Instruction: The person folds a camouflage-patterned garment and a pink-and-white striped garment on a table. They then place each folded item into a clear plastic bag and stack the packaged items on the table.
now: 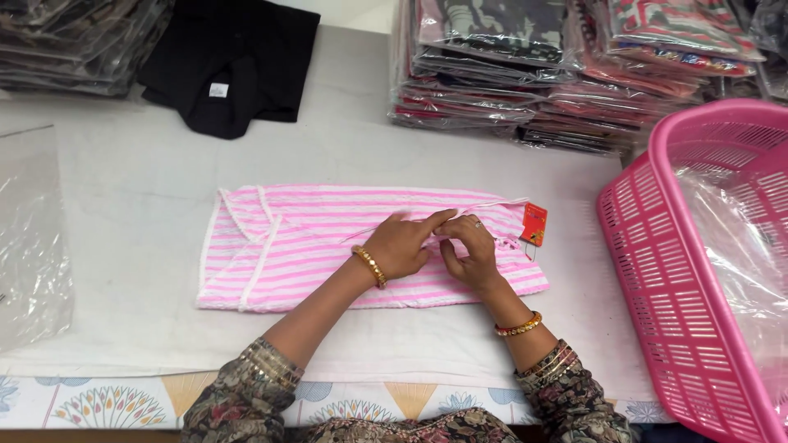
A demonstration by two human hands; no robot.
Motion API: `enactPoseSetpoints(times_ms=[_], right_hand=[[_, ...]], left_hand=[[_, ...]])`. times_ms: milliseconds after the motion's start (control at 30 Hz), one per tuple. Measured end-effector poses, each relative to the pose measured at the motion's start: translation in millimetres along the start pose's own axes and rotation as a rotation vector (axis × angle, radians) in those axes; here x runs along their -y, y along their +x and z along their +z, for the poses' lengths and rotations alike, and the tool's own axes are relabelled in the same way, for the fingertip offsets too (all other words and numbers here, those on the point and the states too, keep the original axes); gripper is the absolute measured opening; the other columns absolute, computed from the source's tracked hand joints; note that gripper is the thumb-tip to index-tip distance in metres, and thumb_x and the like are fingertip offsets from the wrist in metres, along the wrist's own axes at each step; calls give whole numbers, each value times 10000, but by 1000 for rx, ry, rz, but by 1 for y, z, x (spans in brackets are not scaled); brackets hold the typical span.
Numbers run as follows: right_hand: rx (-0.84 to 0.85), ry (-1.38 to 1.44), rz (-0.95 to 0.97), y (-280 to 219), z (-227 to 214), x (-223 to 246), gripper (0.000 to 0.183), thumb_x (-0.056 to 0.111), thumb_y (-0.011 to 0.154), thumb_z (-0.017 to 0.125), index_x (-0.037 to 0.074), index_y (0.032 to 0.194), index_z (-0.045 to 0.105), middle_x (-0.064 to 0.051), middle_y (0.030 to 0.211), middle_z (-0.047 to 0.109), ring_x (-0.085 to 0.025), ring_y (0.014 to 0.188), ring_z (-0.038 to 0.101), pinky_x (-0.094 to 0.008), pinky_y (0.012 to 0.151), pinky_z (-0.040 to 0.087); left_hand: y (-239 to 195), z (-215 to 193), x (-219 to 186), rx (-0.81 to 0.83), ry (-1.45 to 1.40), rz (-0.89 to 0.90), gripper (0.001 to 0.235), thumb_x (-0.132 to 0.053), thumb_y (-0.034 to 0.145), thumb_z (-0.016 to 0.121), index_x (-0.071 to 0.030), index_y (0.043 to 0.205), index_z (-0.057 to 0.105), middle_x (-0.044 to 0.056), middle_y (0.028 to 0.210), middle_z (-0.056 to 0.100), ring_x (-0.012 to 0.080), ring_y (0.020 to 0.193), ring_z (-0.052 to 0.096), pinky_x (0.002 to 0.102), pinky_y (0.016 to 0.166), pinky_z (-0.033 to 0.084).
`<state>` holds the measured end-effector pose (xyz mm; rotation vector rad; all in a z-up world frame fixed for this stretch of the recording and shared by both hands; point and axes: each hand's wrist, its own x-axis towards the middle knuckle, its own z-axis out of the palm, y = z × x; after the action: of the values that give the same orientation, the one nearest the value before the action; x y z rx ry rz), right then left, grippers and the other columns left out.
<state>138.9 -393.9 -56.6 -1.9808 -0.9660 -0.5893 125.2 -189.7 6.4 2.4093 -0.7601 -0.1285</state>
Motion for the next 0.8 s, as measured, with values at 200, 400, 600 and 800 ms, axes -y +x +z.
enactPoseSetpoints(times_ms=[200,400,600,800], right_hand=[[166,-79,143,18,3,7,380,-25,807,705,73,1173,677,-74,1040,715,-266,956,681,-396,851,517],[166,-71,240,24,-29,-12,448,18,777,639,106,1213,692,-83,1117,709,-271,1064,655,-402,944,513],[-20,-419,436,6,-87,-77,406,-15,788,678,95,1177,723,-104,1144,720,-334,1079,617,-433,939,500],[-54,-587,457,-3,-91,-90,227,-96,760,675,66,900,750,-84,1018,723,-319,1012,627,-420,905,521]], left_hand=[[-21,-26,10,160,213,-382,697,-251,929,679,-278,1552,369,110,961,738,311,863,719,494,754,569],[-61,-31,30,73,436,-524,641,-326,915,701,-262,1501,449,41,1275,648,228,1224,574,519,1064,422],[-55,-1,31,82,387,-283,731,-588,896,603,-300,1518,352,45,1633,246,271,1525,120,614,1206,75],[-52,28,40,202,444,-170,881,-765,874,437,-392,1605,116,-10,1701,0,310,1554,-67,664,1190,-7]])
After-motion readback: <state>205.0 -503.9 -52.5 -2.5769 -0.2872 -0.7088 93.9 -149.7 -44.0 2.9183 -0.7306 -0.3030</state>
